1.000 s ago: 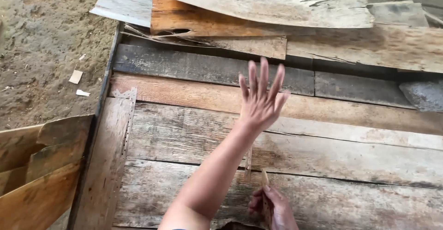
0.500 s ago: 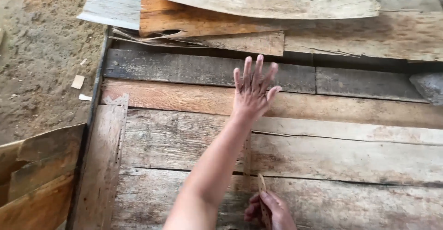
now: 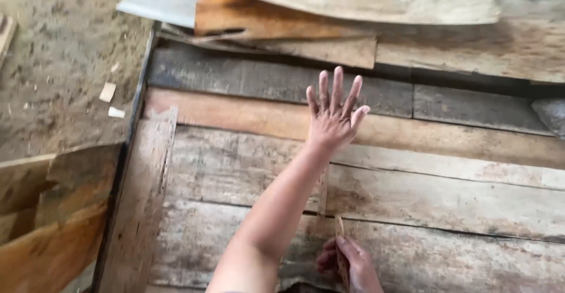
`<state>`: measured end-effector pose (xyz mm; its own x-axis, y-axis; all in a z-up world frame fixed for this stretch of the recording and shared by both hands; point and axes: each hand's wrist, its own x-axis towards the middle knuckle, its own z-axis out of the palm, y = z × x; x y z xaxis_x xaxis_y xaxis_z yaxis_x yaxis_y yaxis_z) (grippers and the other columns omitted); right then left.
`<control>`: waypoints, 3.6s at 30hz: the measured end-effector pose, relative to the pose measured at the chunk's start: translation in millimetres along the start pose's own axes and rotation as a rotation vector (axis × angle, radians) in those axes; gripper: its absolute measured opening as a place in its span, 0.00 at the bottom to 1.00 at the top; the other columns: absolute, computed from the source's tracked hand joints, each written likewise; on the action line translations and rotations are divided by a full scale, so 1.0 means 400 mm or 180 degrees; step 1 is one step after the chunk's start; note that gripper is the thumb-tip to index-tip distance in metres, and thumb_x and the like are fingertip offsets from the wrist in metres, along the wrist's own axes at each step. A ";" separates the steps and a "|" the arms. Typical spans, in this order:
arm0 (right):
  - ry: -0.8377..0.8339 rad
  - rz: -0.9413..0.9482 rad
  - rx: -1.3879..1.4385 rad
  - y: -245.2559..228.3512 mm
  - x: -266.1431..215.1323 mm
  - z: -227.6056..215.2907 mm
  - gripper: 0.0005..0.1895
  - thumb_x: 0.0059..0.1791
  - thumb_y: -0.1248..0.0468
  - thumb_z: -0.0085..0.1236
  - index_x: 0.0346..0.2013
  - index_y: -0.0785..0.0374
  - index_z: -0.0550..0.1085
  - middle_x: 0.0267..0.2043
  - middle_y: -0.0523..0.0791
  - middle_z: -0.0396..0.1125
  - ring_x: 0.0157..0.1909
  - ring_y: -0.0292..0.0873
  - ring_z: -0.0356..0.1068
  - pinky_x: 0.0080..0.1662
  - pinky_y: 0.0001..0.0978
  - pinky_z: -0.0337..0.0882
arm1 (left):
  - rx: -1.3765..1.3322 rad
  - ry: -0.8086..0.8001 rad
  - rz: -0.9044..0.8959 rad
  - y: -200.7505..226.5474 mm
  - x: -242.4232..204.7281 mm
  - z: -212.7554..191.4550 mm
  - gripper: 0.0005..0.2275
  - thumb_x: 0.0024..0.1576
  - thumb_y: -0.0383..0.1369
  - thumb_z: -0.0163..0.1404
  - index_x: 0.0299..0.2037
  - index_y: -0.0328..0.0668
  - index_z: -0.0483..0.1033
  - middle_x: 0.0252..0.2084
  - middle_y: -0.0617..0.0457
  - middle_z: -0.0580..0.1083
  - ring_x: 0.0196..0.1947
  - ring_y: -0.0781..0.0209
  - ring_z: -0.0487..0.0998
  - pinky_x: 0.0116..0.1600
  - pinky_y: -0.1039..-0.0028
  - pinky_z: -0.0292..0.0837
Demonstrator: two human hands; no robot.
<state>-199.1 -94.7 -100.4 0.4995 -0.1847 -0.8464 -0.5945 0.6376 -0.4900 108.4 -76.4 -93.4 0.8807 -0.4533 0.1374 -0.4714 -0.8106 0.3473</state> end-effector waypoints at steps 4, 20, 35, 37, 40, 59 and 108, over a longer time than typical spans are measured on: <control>-0.0017 -0.0069 -0.0035 -0.030 -0.031 0.038 0.19 0.56 0.59 0.47 0.36 0.77 0.73 0.24 0.64 0.72 0.23 0.63 0.72 0.27 0.45 0.67 | -0.0296 0.1125 0.0484 0.052 -0.088 -0.067 0.30 0.72 0.57 0.16 0.76 0.56 0.18 0.77 0.51 0.13 0.78 0.51 0.11 0.77 0.46 0.01; 0.0270 -0.0554 -0.0094 -0.046 -0.077 0.087 0.20 0.58 0.57 0.42 0.37 0.71 0.74 0.25 0.57 0.71 0.23 0.55 0.72 0.26 0.44 0.71 | 0.0197 -0.0925 0.0557 0.048 -0.309 -0.129 0.27 0.73 0.53 0.22 0.78 0.63 0.25 0.77 0.49 0.19 0.78 0.46 0.19 0.76 0.46 0.10; 0.0220 -0.0872 -0.0100 -0.058 -0.098 0.096 0.16 0.59 0.60 0.40 0.41 0.71 0.71 0.25 0.58 0.71 0.24 0.54 0.71 0.29 0.46 0.76 | 0.0107 -0.0379 0.0719 0.043 -0.408 -0.085 0.29 0.70 0.53 0.23 0.79 0.53 0.33 0.79 0.47 0.27 0.79 0.45 0.25 0.76 0.47 0.14; 0.0280 -0.0753 -0.0162 -0.070 -0.128 0.096 0.14 0.59 0.61 0.39 0.45 0.69 0.70 0.25 0.58 0.71 0.23 0.55 0.70 0.28 0.46 0.74 | -0.0107 -0.0649 0.0686 0.068 -0.429 -0.157 0.28 0.68 0.51 0.20 0.78 0.59 0.33 0.79 0.47 0.26 0.78 0.46 0.21 0.75 0.49 0.12; -0.0390 -0.1853 -0.0512 -0.074 -0.193 0.069 0.15 0.58 0.61 0.43 0.42 0.70 0.73 0.24 0.52 0.69 0.22 0.50 0.71 0.29 0.42 0.75 | -0.1796 -0.0240 0.0338 0.107 -0.500 -0.321 0.22 0.66 0.43 0.36 0.65 0.38 0.67 0.68 0.43 0.67 0.70 0.43 0.63 0.73 0.42 0.43; -0.2206 -0.1939 -0.1408 -0.079 -0.664 -0.044 0.30 0.53 0.59 0.32 0.63 0.77 0.66 0.66 0.59 0.66 0.68 0.54 0.66 0.65 0.43 0.68 | -0.2849 0.1589 0.1231 0.388 -1.025 -0.661 0.04 0.58 0.22 0.58 0.38 0.40 0.78 0.52 0.49 0.77 0.59 0.43 0.76 0.71 0.49 0.67; -0.1494 -0.1936 -0.2083 -0.058 -0.709 -0.362 0.25 0.44 0.77 0.61 0.53 0.59 0.67 0.25 0.45 0.59 0.23 0.37 0.57 0.22 0.26 0.65 | -0.5286 0.2559 -0.2629 0.273 -1.156 -0.755 0.07 0.58 0.33 0.56 0.45 0.45 0.81 0.45 0.52 0.81 0.37 0.63 0.81 0.44 0.71 0.80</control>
<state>-418.1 -165.4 120.8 0.9468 0.0611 -0.3160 -0.3148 -0.0286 -0.9487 -336.4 156.4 161.1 0.8584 0.3907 -0.3323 0.0541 0.5754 0.8161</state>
